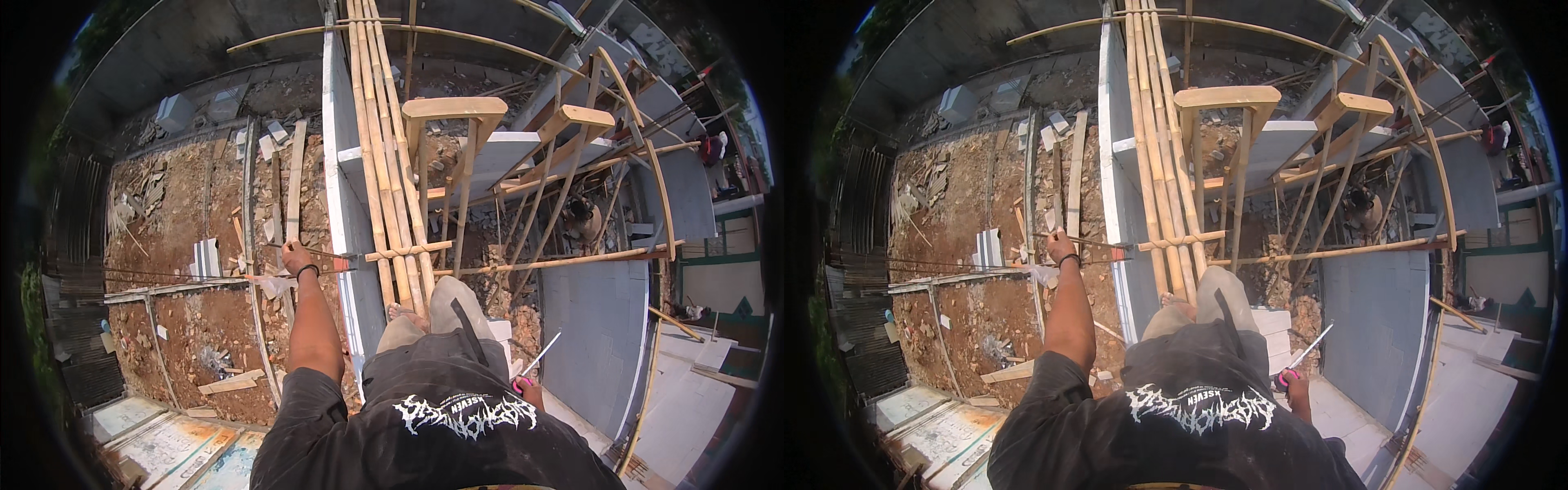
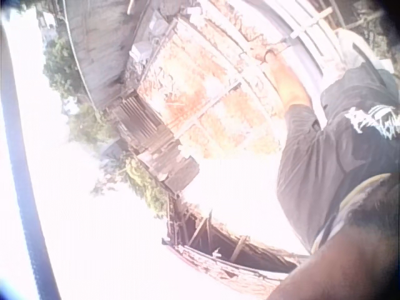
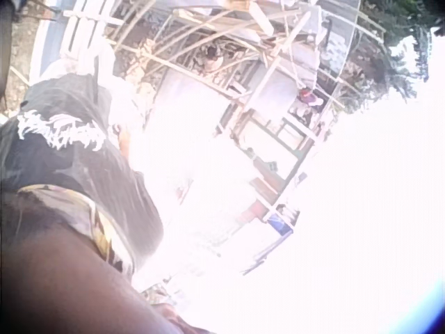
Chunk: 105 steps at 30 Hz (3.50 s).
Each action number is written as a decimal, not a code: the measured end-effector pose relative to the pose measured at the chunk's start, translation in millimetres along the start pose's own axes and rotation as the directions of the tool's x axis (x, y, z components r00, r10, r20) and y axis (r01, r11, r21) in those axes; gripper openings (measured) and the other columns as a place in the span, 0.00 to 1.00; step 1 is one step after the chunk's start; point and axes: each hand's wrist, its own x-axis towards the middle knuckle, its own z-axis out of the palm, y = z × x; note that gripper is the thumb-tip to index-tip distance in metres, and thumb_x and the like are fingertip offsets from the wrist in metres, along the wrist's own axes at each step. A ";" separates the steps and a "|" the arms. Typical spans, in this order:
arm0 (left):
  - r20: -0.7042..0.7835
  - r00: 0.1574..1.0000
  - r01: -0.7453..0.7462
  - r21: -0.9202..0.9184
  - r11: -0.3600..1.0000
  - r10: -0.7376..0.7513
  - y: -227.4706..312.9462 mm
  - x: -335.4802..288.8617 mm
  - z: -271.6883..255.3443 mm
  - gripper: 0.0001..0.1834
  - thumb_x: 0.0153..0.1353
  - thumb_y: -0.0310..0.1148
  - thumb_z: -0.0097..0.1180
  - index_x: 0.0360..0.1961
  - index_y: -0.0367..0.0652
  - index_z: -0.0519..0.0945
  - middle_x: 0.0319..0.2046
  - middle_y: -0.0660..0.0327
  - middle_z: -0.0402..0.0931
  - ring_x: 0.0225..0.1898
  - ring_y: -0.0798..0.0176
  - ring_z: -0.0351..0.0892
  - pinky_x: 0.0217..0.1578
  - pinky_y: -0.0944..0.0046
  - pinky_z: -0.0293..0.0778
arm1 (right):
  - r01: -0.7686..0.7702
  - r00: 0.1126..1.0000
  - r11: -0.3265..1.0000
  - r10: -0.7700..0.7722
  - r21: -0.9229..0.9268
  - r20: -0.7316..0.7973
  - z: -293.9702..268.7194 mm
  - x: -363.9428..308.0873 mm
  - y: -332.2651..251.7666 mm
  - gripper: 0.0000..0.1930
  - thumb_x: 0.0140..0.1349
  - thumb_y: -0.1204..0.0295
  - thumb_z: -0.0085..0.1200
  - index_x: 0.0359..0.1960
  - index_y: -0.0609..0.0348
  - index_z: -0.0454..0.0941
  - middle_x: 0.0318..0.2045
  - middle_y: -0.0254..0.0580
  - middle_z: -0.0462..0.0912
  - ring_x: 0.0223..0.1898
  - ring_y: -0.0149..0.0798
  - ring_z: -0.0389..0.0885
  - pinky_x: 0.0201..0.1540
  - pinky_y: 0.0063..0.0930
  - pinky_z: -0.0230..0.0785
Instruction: The person measures a metal roof frame and building structure using a tape measure, marking the frame with a pencil and then walking across a bamboo scaffold while holding the tape measure.
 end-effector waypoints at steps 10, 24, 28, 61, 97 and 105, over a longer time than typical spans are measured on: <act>0.070 0.980 -0.190 0.087 0.978 0.184 -15.1 4.2 -22.6 0.13 0.61 0.37 0.46 0.38 0.37 0.76 0.34 0.46 0.77 0.36 0.45 0.76 0.38 0.54 0.69 | 0.019 0.993 0.983 0.003 -0.182 0.117 96.4 51.7 -120.2 0.15 0.49 0.64 0.58 0.34 0.63 0.77 0.22 0.39 0.78 0.24 0.33 0.74 0.27 0.28 0.65; 0.308 0.922 0.212 0.110 0.971 -0.236 -7.7 31.1 55.1 0.18 0.63 0.38 0.42 0.45 0.35 0.74 0.34 0.48 0.77 0.37 0.50 0.76 0.38 0.60 0.71 | 0.656 0.748 0.732 -0.599 -0.181 0.287 286.6 134.5 -531.6 0.27 0.44 0.53 0.63 0.43 0.56 0.77 0.41 0.45 0.79 0.42 0.39 0.77 0.46 0.29 0.68; 0.497 0.854 0.142 0.069 0.988 -0.157 67.2 52.1 106.9 0.18 0.63 0.38 0.43 0.45 0.35 0.74 0.34 0.49 0.77 0.37 0.51 0.76 0.37 0.60 0.72 | 0.690 0.716 0.702 -0.629 -0.176 0.304 302.4 134.3 -548.3 0.26 0.43 0.52 0.64 0.41 0.55 0.78 0.39 0.44 0.79 0.42 0.38 0.77 0.46 0.29 0.67; 0.580 0.686 0.559 -0.034 0.828 -0.439 141.3 139.2 105.9 0.17 0.62 0.36 0.46 0.48 0.37 0.71 0.35 0.54 0.76 0.36 0.58 0.77 0.33 0.65 0.73 | 0.470 0.866 0.843 -0.383 -0.262 0.322 370.8 261.3 -689.7 0.21 0.47 0.63 0.64 0.38 0.64 0.75 0.29 0.38 0.78 0.30 0.29 0.75 0.33 0.23 0.69; 0.569 0.720 0.507 -0.040 0.861 -0.397 404.9 370.0 251.5 0.16 0.60 0.33 0.49 0.49 0.39 0.69 0.34 0.57 0.77 0.30 0.64 0.79 0.27 0.67 0.74 | 0.169 0.950 0.986 -0.162 -0.002 0.268 528.0 341.2 -889.4 0.21 0.50 0.63 0.62 0.42 0.64 0.73 0.31 0.41 0.78 0.29 0.31 0.77 0.32 0.23 0.71; 0.582 0.628 0.546 0.144 0.825 -0.517 436.9 389.7 277.1 0.13 0.60 0.34 0.49 0.44 0.40 0.70 0.30 0.56 0.78 0.24 0.63 0.78 0.21 0.67 0.74 | 0.053 0.970 0.991 -0.081 0.125 0.230 513.1 351.8 -874.3 0.18 0.50 0.64 0.62 0.38 0.64 0.75 0.30 0.39 0.78 0.29 0.31 0.77 0.33 0.24 0.70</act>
